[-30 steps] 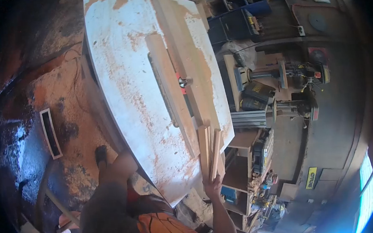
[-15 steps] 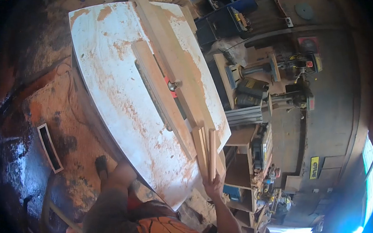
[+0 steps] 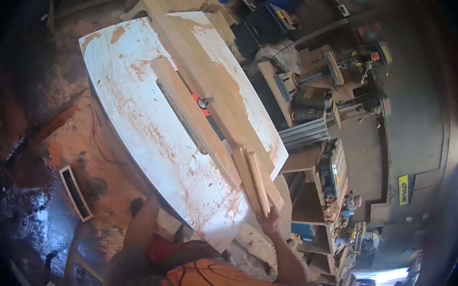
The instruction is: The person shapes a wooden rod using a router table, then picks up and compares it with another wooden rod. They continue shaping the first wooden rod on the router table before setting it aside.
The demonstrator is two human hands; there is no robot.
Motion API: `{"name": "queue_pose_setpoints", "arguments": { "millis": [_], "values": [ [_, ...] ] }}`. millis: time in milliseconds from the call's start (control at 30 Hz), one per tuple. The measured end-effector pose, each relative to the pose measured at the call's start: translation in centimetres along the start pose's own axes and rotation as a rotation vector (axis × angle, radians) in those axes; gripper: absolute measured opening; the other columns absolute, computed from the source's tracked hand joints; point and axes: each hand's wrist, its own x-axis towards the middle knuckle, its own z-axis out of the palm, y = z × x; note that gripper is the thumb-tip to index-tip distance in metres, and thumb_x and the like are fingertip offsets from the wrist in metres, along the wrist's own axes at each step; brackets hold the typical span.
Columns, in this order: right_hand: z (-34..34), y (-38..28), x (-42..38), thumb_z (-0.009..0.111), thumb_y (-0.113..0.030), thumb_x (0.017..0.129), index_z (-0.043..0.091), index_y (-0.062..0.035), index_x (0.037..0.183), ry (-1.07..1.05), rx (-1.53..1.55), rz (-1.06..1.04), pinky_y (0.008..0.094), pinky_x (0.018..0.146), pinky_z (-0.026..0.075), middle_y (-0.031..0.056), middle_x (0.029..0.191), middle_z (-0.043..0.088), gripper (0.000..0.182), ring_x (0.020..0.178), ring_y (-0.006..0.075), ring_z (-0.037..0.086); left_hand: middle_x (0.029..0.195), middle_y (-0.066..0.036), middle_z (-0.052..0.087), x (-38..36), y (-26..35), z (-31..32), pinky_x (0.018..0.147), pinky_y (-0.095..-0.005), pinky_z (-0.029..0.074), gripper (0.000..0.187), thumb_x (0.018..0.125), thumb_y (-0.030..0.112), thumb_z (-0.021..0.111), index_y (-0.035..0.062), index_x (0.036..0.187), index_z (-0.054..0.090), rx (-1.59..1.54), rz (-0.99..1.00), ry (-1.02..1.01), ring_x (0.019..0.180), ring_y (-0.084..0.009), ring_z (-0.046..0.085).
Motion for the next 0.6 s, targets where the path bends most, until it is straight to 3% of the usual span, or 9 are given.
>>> {"name": "queue_pose_setpoints", "arguments": {
  "millis": [67,133,200,300,400,433,500,567,600],
  "values": [
    [0.5,5.3,1.5,0.087,-0.030,0.078,0.061,-0.0019,0.116,0.022,0.098,-0.224,0.0393,0.068,0.051,0.0150,0.087,0.067,0.053,0.075,0.0242,0.062,0.104,-0.011,0.068,-3.0,1.3,-5.4,0.084,-0.0323,0.054,0.039,0.098,0.017,0.066,-0.0056,0.129,0.061,-0.087,-0.027,0.126,0.094,-0.0176,0.065],
    [-1.8,5.1,0.2,0.084,-0.029,0.083,0.064,-0.0003,0.117,-0.168,0.242,-0.105,0.0339,0.064,0.048,0.0094,0.085,0.066,0.049,0.072,0.0157,0.058,0.104,-0.011,0.068,-7.0,1.5,-10.2,0.084,-0.0323,0.054,0.038,0.098,0.017,0.066,-0.0056,0.129,0.061,-0.284,0.009,0.353,0.094,-0.0176,0.065],
    [-6.1,3.1,0.1,0.083,-0.029,0.085,0.065,0.0003,0.122,-0.416,0.436,0.028,0.0299,0.061,0.046,0.0046,0.085,0.065,0.050,0.071,0.0110,0.056,0.107,-0.009,0.064,-9.4,0.0,-12.1,0.081,-0.0328,0.054,0.036,0.099,0.012,0.062,-0.0046,0.131,0.056,-0.558,0.269,0.618,0.094,-0.0176,0.063],
    [-7.3,7.4,1.6,0.080,-0.031,0.088,0.063,0.0024,0.128,-0.537,0.577,-0.101,0.0285,0.068,0.050,0.0046,0.097,0.068,0.055,0.080,0.0113,0.060,0.112,-0.009,0.062,-17.3,4.5,-10.8,0.082,-0.0319,0.053,0.039,0.100,0.009,0.060,-0.0039,0.135,0.052,-0.393,0.637,0.794,0.099,-0.0175,0.061],
    [-5.9,12.3,2.9,0.081,-0.027,0.086,0.059,0.0041,0.131,-0.717,1.137,0.055,0.0336,0.071,0.059,0.0145,0.101,0.072,0.059,0.083,0.0232,0.071,0.116,-0.010,0.063,-28.0,10.1,-2.3,0.088,-0.0288,0.052,0.039,0.098,0.004,0.062,-0.0026,0.135,0.052,-0.200,0.768,0.229,0.104,-0.0172,0.062],
    [-4.7,14.1,3.4,0.081,-0.027,0.086,0.059,0.0041,0.131,-0.739,1.144,0.034,0.0336,0.071,0.059,0.0145,0.101,0.072,0.059,0.083,0.0232,0.071,0.121,-0.010,0.062,-25.7,5.8,1.8,0.084,-0.0278,0.054,0.041,0.096,0.000,0.064,0.0001,0.136,0.053,-0.203,0.997,0.134,0.101,-0.0175,0.064],
    [-1.1,16.4,4.8,0.078,-0.027,0.088,0.058,0.0034,0.132,-0.718,1.369,0.110,0.0381,0.063,0.060,0.0164,0.100,0.071,0.057,0.074,0.0264,0.071,0.129,-0.013,0.059,-28.7,4.7,10.4,0.081,-0.0285,0.058,0.050,0.095,0.004,0.069,0.0022,0.141,0.050,-0.056,0.902,-0.189,0.107,-0.0210,0.066],
    [-0.5,15.7,4.3,0.072,-0.032,0.094,0.058,0.0031,0.128,-0.809,1.436,0.121,0.0387,0.057,0.058,0.0169,0.095,0.070,0.051,0.068,0.0270,0.069,0.135,-0.017,0.056,-31.5,4.5,18.3,0.083,-0.0342,0.059,0.066,0.098,0.020,0.071,0.0006,0.149,0.035,0.051,0.548,-0.410,0.109,-0.0243,0.067],
    [0.3,15.9,4.4,0.067,-0.034,0.097,0.058,0.0027,0.126,-0.934,1.553,0.084,0.0373,0.055,0.058,0.0165,0.093,0.070,0.048,0.067,0.0271,0.069,0.133,-0.020,0.057,-31.7,4.3,21.3,0.084,-0.0365,0.059,0.072,0.097,0.027,0.072,-0.0039,0.148,0.032,-0.118,0.576,-0.532,0.107,-0.0252,0.068]
  ]
}}
